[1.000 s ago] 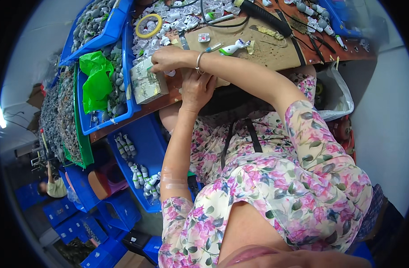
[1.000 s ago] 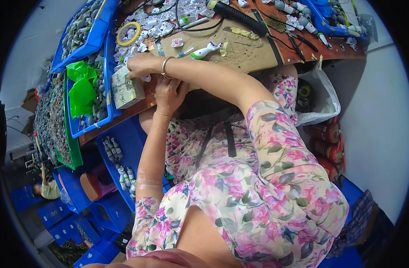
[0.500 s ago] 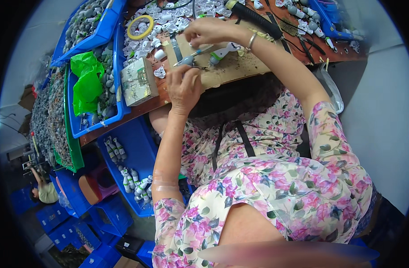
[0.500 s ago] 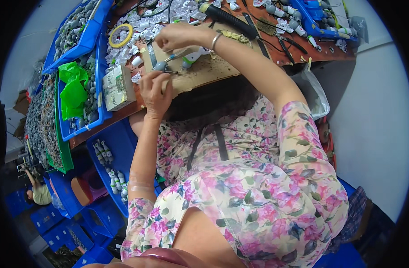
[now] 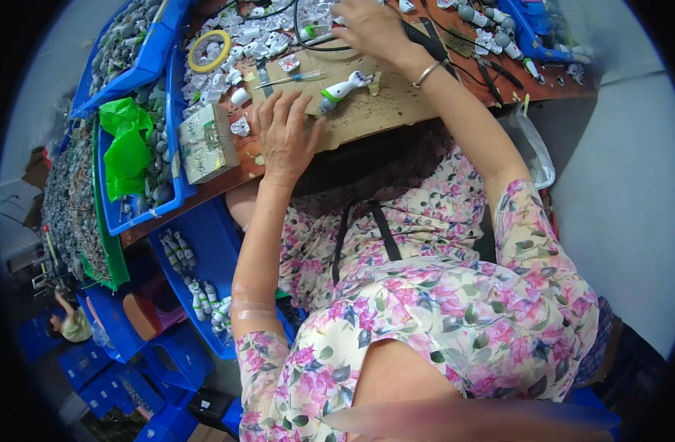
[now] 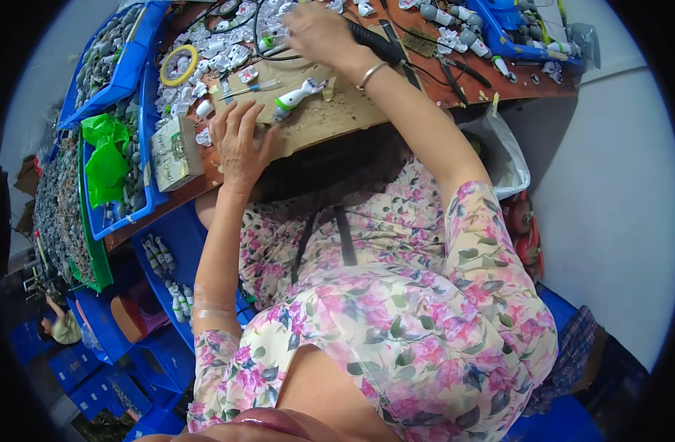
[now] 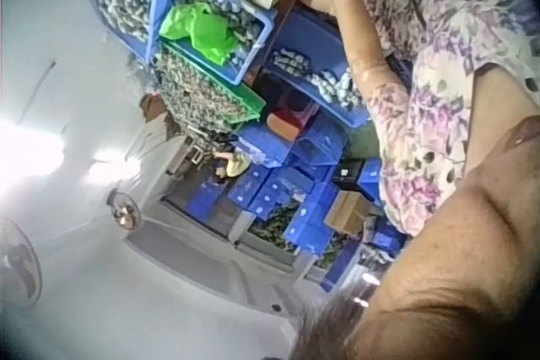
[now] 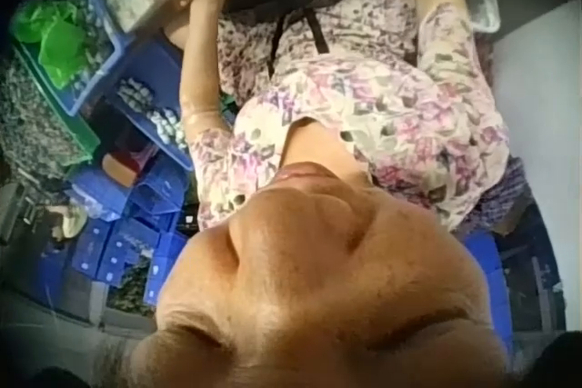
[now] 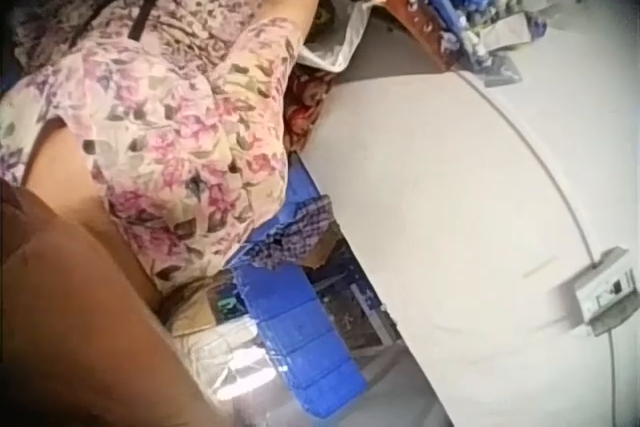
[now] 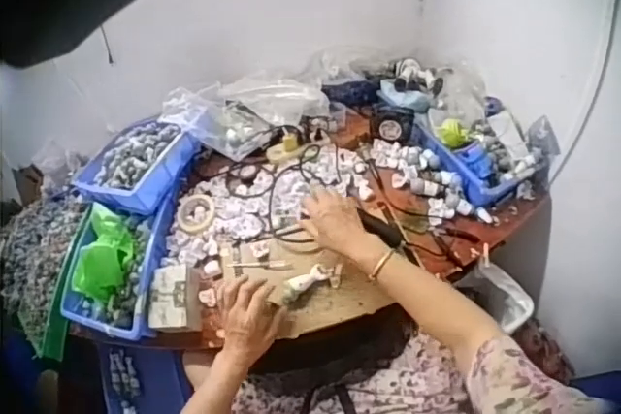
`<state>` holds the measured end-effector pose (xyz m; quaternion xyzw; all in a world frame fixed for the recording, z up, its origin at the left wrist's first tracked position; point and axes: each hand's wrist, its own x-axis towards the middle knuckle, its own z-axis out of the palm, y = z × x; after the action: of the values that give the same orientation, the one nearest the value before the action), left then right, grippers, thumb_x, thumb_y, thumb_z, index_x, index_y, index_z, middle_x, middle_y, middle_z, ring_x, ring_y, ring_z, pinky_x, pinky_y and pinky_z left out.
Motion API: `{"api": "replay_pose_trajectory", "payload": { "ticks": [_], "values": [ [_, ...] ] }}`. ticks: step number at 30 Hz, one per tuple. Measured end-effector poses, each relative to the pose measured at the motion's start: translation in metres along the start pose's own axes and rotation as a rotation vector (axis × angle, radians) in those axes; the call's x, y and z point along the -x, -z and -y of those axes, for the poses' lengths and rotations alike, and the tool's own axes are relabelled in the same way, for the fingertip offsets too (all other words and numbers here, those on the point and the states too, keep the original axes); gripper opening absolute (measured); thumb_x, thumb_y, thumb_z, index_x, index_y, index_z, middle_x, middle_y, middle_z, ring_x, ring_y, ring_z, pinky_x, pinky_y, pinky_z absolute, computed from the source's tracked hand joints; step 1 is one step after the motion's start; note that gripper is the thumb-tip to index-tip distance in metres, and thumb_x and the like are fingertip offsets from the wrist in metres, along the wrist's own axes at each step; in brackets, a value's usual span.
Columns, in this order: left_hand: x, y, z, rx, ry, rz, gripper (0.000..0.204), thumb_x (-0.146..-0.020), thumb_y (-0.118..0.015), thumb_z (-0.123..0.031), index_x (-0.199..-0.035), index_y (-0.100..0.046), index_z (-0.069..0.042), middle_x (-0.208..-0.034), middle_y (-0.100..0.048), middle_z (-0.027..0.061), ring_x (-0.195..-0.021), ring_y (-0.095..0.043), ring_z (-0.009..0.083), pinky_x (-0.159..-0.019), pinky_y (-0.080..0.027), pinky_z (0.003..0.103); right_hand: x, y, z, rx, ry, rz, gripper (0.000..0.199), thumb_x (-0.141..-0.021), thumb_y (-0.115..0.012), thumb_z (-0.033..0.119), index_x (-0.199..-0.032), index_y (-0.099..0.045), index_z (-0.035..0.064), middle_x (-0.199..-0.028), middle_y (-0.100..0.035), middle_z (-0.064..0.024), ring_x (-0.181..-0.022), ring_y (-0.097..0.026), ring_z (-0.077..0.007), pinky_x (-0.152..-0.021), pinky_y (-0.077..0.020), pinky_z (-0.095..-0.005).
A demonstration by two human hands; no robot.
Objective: Soldering and assembling small electronic components on a circuit board at a factory workbench.
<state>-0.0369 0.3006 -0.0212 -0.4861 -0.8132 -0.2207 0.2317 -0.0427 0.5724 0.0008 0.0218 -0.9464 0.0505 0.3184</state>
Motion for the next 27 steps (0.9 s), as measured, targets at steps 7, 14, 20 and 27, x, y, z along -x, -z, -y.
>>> {"api": "replay_pose_trajectory", "payload": {
  "ticks": [7,14,20,27],
  "values": [
    [-0.024,-0.023,-0.024,-0.017,0.078,0.022,0.041,-0.076,-0.078,-0.028,-0.111,-0.063,-0.013,-0.106,-0.063,0.0042,-0.111,-0.055,0.0255,-0.110,-0.028,0.049,0.037,-0.001,-0.044,0.182,-0.209,0.054,0.053,-0.082,-0.075,0.039,-0.119,-0.058,0.0064,-0.111,-0.060,-0.0169,-0.104,-0.061,-0.0358,-0.081,-0.0535,-0.0485],
    [-0.021,-0.022,-0.017,0.031,0.064,0.079,0.033,-0.077,-0.077,-0.026,-0.105,-0.066,-0.013,-0.097,-0.064,0.0034,-0.104,-0.058,0.0242,-0.110,-0.028,0.049,0.011,0.014,-0.077,-0.483,-0.243,-0.041,0.045,-0.097,-0.059,0.035,-0.124,-0.054,-0.0001,-0.101,-0.064,-0.0170,-0.087,-0.061,-0.0331,-0.077,-0.0474,-0.0439],
    [-0.022,-0.024,-0.020,0.021,0.040,0.048,0.035,-0.076,-0.078,-0.026,-0.107,-0.067,-0.014,-0.099,-0.062,0.0025,-0.103,-0.058,0.0231,-0.109,-0.028,0.048,-0.019,0.077,0.018,-1.368,-0.518,-0.407,0.059,-0.101,-0.053,0.047,-0.136,-0.047,-0.0005,-0.109,-0.062,-0.0056,-0.099,-0.060,-0.0117,-0.082,-0.0476,-0.0235],
    [-0.022,-0.021,-0.019,0.029,0.082,0.106,0.032,-0.077,-0.077,-0.026,-0.105,-0.069,-0.015,-0.097,-0.061,0.0027,-0.100,-0.058,0.0221,-0.108,-0.030,0.046,-0.015,0.066,0.076,-1.303,-0.056,-0.556,0.051,-0.093,-0.071,0.013,-0.132,-0.042,-0.0001,-0.104,-0.057,-0.0036,-0.086,-0.054,-0.0089,-0.071,-0.0471,-0.0217]
  ]
}}
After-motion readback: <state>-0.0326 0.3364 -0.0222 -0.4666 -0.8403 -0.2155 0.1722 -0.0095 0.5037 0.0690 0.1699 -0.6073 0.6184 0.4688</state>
